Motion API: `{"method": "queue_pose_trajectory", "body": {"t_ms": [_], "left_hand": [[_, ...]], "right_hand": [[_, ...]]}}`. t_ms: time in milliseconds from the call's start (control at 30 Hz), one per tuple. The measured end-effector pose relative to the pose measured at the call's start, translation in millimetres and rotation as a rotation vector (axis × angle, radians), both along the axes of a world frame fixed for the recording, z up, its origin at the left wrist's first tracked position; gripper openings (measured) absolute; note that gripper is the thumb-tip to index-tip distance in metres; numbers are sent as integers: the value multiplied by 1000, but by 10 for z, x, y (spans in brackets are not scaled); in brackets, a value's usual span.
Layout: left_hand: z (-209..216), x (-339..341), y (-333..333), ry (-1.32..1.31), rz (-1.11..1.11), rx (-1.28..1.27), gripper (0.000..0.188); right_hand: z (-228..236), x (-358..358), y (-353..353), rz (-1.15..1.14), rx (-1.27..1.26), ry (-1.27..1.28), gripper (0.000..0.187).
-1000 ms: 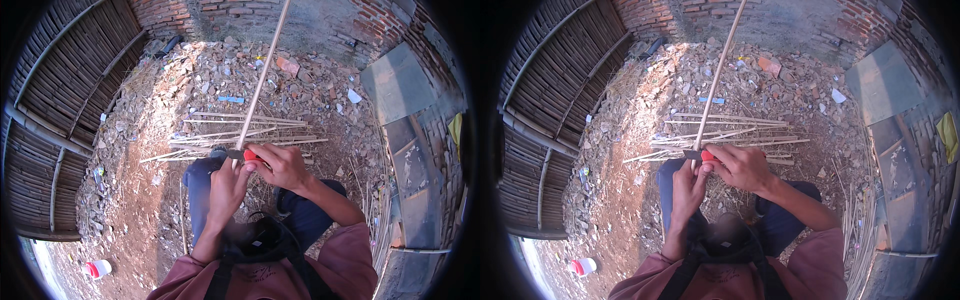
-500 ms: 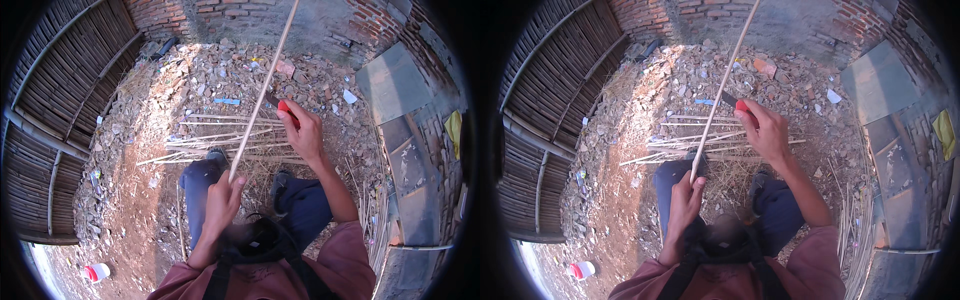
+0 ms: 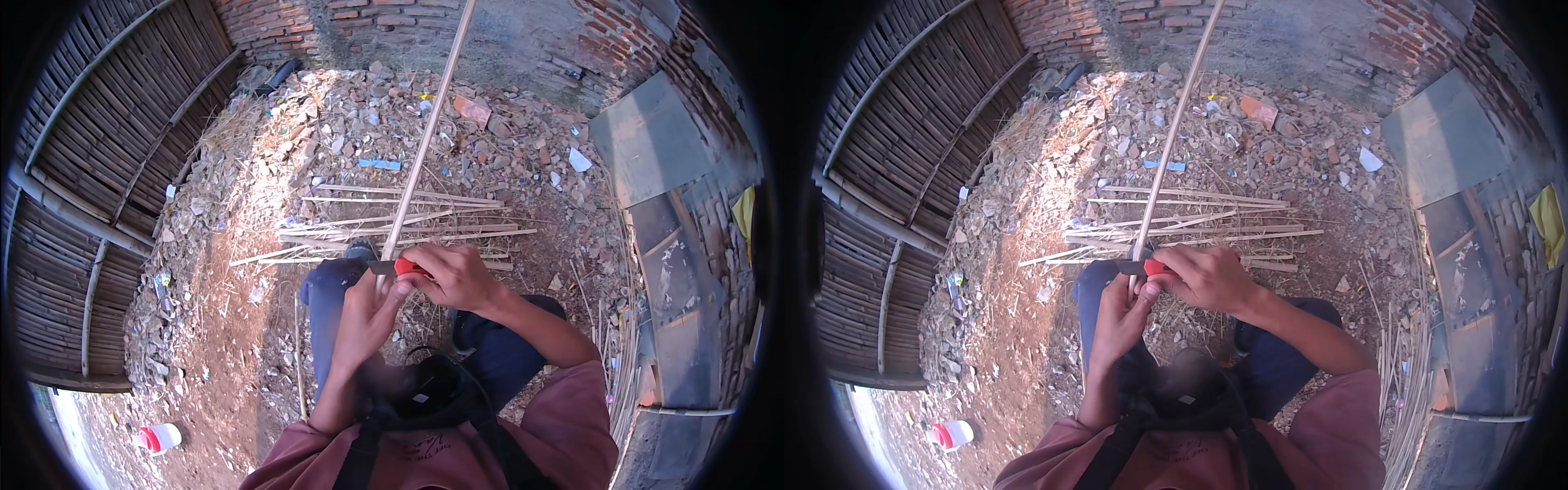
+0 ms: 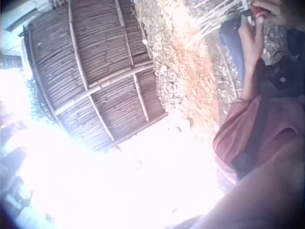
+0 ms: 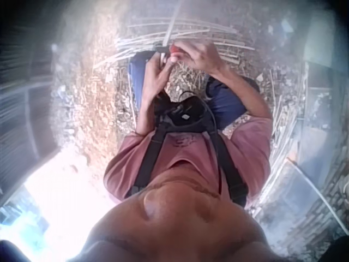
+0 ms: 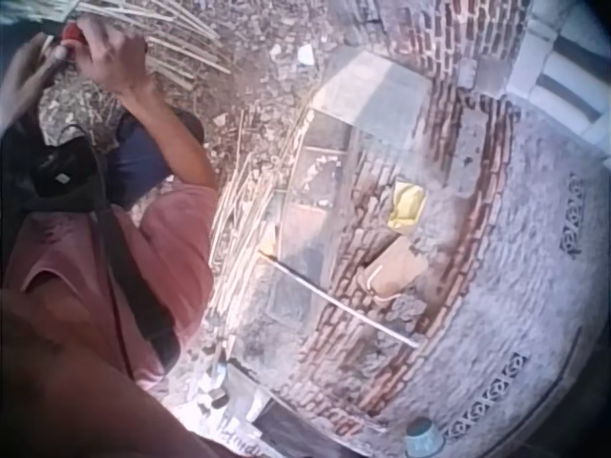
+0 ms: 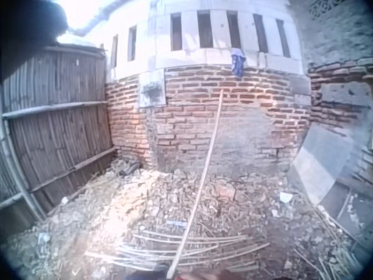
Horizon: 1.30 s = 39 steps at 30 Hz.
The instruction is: The person thins and smooths bamboo strips by shaving them with a utility knife while sitting outdoors.
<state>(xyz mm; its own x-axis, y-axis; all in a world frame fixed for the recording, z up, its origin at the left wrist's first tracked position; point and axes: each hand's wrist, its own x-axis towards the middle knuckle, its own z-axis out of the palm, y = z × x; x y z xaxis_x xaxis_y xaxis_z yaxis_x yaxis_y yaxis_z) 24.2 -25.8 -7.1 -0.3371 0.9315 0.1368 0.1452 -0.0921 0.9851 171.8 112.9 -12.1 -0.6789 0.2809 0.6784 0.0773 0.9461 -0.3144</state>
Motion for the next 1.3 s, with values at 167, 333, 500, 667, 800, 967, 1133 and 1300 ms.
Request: {"method": "queue_pose_trajectory", "body": {"t_ms": [167, 333, 500, 667, 800, 967, 1133, 1300], "left_hand": [[-87, -13, -14, -10, 3, -43, 32], [-59, -3, -4, 121, 74, -57, 37], [-6, 31, 5, 130, 100, -62, 42], [46, 47, 20, 145, 122, -82, 47], [-114, 64, 3, 76, 127, -166, 38], [-46, 150, -35, 166, 94, -146, 39], [33, 53, -34, 198, 78, -107, 36], [141, 68, -16, 167, 6, -38, 33]], "right_hand": [[78, -11, -70, -8, -35, -27, 21], [103, 4, -115, -55, -16, -49, 26], [81, -1, -139, -103, 19, -53, 29], [91, 8, -162, -149, 55, -48, 29], [220, 22, -85, -246, -2, -15, 27], [465, 163, 279, -359, -76, 147, 24], [363, 182, 149, -179, -67, 56, 25], [214, 130, 51, -32, -15, 27, 25]]}}
